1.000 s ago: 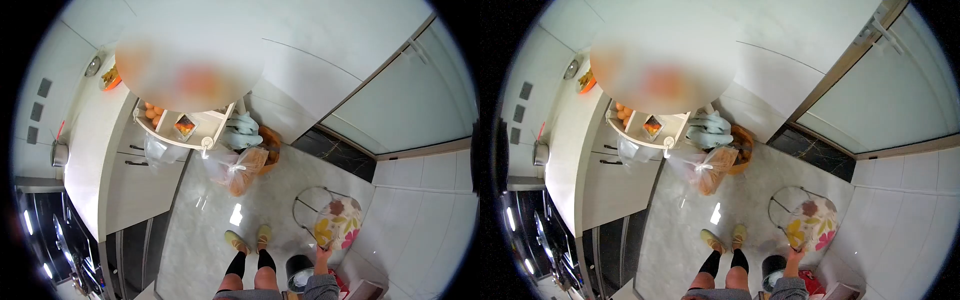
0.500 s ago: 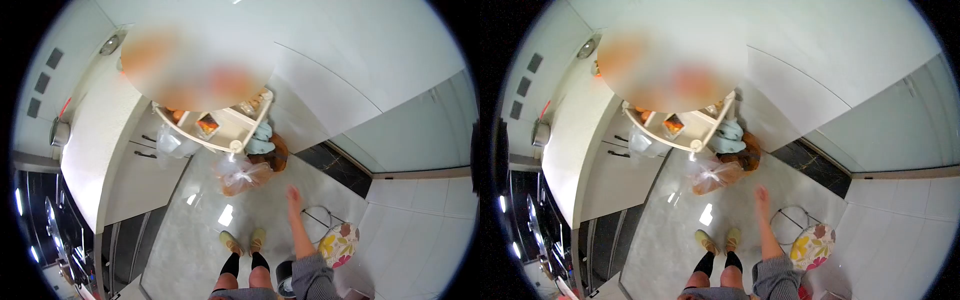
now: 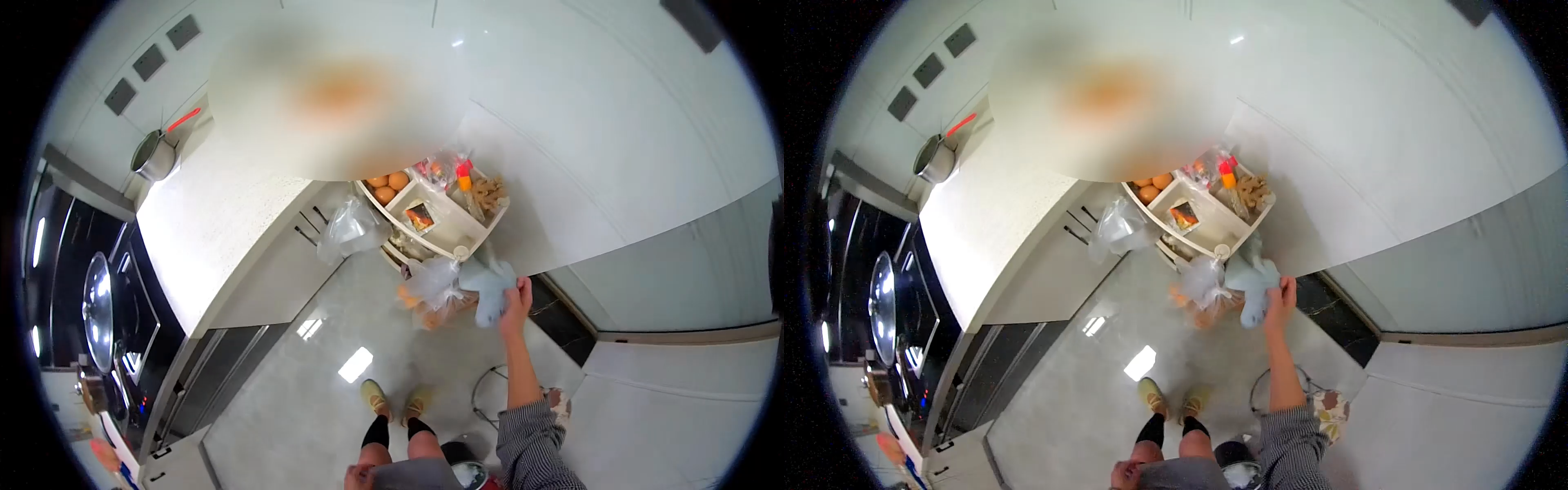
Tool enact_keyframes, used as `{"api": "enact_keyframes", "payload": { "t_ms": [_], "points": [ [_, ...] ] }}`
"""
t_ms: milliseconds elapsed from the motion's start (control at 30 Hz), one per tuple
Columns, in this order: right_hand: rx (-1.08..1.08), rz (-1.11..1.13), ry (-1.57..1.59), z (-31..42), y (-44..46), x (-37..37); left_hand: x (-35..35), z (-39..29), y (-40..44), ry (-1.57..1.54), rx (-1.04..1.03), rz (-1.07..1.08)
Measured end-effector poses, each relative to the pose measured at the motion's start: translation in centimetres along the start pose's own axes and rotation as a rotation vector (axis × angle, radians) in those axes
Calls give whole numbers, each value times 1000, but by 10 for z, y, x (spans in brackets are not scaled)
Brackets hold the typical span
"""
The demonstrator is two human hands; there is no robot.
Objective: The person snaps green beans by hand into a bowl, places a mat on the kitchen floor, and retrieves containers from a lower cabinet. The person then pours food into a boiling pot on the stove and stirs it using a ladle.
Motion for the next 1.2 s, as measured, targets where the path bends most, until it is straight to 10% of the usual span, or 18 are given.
{"api": "enact_keyframes", "payload": {
  "t_ms": [133,333,500,600,733,1200],
  "points": [
    [-248,289,366,144,-72,-17,55,-132,48,-504,-144,-123],
    [-532,579,498,280,-177,-46,182,-368,19,-221,-810,-220],
    [-579,890,513,336,-236,-63,198,-394,-38,-85,-1291,-338],
    [-348,761,60,331,-233,-46,210,-360,-56,-470,-895,-335],
    [733,851,-936,348,-307,-75,228,-344,-90,-147,-641,-500],
    [749,1490,-607,272,-463,-162,180,-93,-163,177,-99,-464]
  ]
}}
Point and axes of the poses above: each hand's wrist, its own y-axis towards the middle knuckle, its own x-axis out of the back of the hand, z = x × y, the point moved 5 cm from there along y, towards the middle knuckle, and after that the axes turned 5 degrees about -x, right-handed, at the moved point
